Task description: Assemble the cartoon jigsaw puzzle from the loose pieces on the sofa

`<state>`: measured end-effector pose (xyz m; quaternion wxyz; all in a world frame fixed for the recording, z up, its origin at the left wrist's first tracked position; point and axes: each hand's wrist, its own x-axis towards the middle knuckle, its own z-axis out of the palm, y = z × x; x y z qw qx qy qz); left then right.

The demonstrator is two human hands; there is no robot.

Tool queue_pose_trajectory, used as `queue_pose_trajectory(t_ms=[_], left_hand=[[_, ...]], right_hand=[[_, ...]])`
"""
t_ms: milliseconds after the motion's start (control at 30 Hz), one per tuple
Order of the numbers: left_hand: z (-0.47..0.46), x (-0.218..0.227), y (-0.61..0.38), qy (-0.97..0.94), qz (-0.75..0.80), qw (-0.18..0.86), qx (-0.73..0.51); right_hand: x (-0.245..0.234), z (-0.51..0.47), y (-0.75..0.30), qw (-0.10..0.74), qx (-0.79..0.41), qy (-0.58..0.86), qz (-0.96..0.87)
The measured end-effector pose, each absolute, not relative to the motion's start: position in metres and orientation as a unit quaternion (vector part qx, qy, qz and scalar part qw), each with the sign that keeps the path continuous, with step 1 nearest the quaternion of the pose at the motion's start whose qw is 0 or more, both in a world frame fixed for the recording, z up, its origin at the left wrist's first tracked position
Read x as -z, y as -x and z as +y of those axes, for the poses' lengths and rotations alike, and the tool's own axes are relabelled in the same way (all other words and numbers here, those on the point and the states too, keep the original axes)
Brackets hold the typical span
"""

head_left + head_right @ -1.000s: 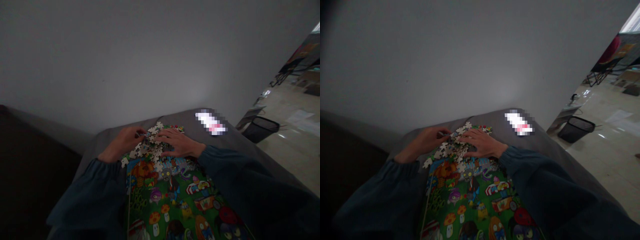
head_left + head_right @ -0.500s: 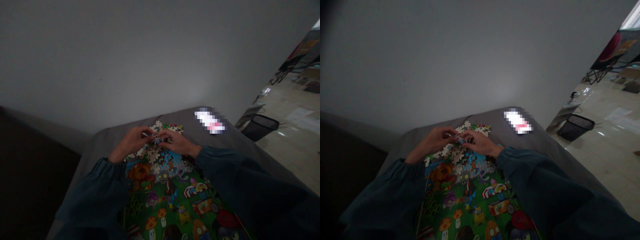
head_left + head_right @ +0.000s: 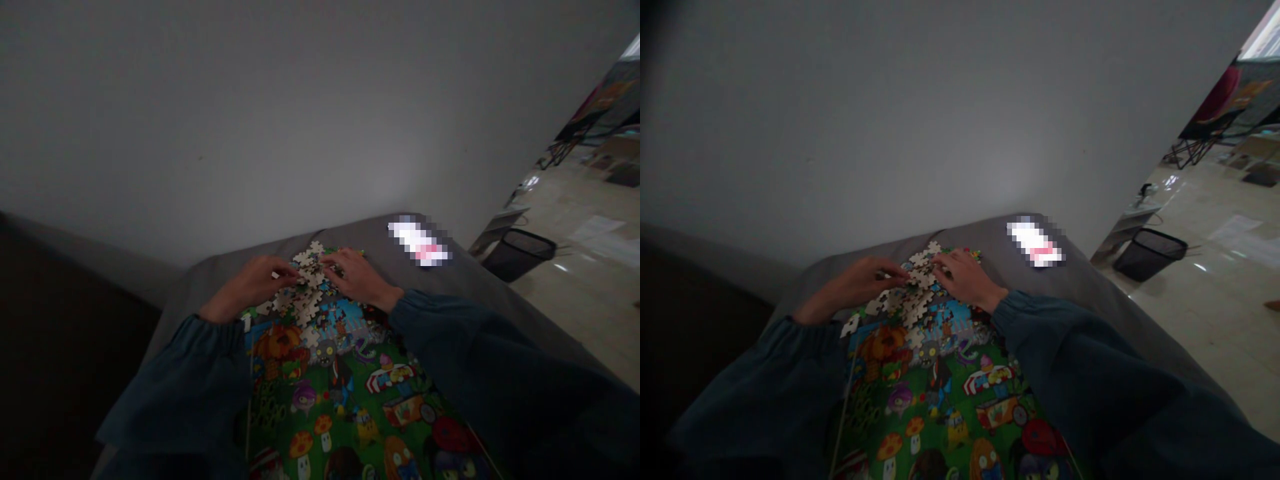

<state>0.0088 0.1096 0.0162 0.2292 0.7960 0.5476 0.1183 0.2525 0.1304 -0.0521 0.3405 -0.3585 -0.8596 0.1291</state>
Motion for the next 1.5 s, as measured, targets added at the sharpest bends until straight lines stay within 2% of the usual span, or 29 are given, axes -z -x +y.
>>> queue_pose_trajectory(t_ms=[133,267,367,467,567,867,1133,1300,1500], left_hand=[[0.107,-0.011,-0.011,-0.804,0.561,0.169,-0.106],[0.1,0.004,-0.017,-0.812,0.549,0.196,-0.021],[0.098,0.012,-0.018,-0.811,0.544,0.211,0.046],[0.101,0.014,-0.014,-0.818,0.535,0.205,0.045],[0.108,0.015,-0.009,-0.83,0.523,0.191,0.008],[0.119,0.024,-0.001,-0.83,0.53,0.141,-0.101],[0.117,-0.004,0.009,-0.794,0.569,0.138,-0.163],[0.116,-0.014,0.021,-0.787,0.583,0.131,-0.153],[0.121,-0.004,0.03,-0.795,0.579,0.145,-0.112]], right_hand=[[0.052,0.126,-0.255,0.257,-0.08,0.376,-0.886],[0.056,0.123,-0.258,0.157,-0.087,0.399,-0.899],[0.057,0.129,-0.263,0.134,-0.085,0.422,-0.892],[0.056,0.137,-0.269,0.124,-0.086,0.432,-0.889],[0.055,0.141,-0.272,0.129,-0.066,0.432,-0.89],[0.059,0.145,-0.27,0.231,-0.042,0.401,-0.885],[0.056,0.15,-0.27,0.321,-0.049,0.393,-0.86],[0.058,0.152,-0.272,0.322,-0.043,0.419,-0.848],[0.06,0.152,-0.274,0.286,-0.041,0.48,-0.828]])
